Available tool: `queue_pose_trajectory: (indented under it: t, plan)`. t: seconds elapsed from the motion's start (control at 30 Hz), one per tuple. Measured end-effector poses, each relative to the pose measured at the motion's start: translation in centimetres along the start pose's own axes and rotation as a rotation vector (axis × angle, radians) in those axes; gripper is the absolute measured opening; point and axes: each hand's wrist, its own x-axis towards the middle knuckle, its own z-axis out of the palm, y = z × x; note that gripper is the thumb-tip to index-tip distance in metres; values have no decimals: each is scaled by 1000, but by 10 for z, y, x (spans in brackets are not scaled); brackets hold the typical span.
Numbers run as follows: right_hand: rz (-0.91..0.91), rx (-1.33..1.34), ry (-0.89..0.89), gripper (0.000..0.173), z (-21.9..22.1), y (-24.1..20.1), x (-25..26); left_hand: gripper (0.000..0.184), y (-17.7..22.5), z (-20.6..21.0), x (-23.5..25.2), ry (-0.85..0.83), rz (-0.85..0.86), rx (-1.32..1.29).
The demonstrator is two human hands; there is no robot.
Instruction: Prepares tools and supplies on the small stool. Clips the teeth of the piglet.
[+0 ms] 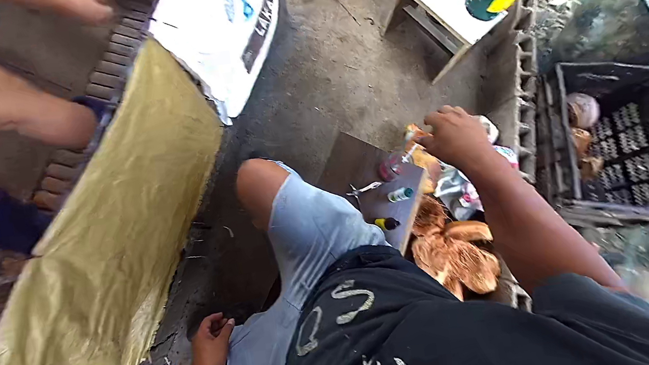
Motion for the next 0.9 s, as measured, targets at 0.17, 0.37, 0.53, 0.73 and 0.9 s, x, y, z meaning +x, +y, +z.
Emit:
queue_pose_trajectory:
  t: [0.17, 0.37, 0.53, 0.73, 0.9]
  plan:
    - [-379, 264, 91, 37, -34, -103, -19, 39, -3, -4, 9, 5, -13, 25]
    - [-860, 348, 1, 34, -15, -233, -23, 40, -10, -5, 5, 31, -4, -31]
    - [-1135, 347, 64, 28, -5, -281, -42, 40, -21, -3, -6, 53, 9, -93]
    - [-811, 352, 255, 33, -60, -176, -54, 39, -16, -11, -24, 100, 86, -85]
    - [-381, 404, 518, 32, -102, -56, -104, 41, -10, -13, -14, 141, 101, -39]
